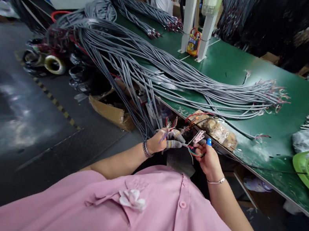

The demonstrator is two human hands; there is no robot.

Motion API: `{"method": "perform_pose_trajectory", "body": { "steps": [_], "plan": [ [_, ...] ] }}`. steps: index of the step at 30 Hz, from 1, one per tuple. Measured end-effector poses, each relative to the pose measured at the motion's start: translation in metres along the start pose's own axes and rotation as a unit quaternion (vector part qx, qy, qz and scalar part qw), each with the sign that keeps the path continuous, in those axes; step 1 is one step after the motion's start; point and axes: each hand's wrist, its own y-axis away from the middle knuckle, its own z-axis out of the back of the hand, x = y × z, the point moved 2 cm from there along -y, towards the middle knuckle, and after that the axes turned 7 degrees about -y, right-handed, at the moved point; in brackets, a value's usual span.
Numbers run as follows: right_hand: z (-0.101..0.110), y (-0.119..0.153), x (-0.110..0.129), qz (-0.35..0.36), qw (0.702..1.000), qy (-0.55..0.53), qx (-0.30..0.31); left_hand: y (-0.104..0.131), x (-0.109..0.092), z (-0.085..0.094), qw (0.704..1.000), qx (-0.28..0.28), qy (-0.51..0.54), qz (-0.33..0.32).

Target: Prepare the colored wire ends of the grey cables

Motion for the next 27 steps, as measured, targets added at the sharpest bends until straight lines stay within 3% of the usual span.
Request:
{"method": "perform_pose_trajectory", "body": {
  "steps": [4,10,17,27],
  "plan": [
    [-0.016,-0.007,0.001,0.003,1.000,0.014,0.028,-0.006,0.003,-0.005,0.998,-0.044,-0.034,-0.012],
    [-0.011,-0.015,-0.004,0.148,0.984,0.069,-0.076,-0.010,0.007,-0.008,0.997,-0.068,-0.044,-0.017],
    [-0.022,-0.021,-0.007,0.036,0.999,-0.021,-0.022,-0.018,0.002,-0.011,0.999,-0.032,-0.023,-0.012],
    [-0.027,-0.021,-0.005,0.041,0.997,-0.065,-0.024,-0.021,0.009,-0.020,0.999,-0.015,-0.028,-0.011]
  ]
}}
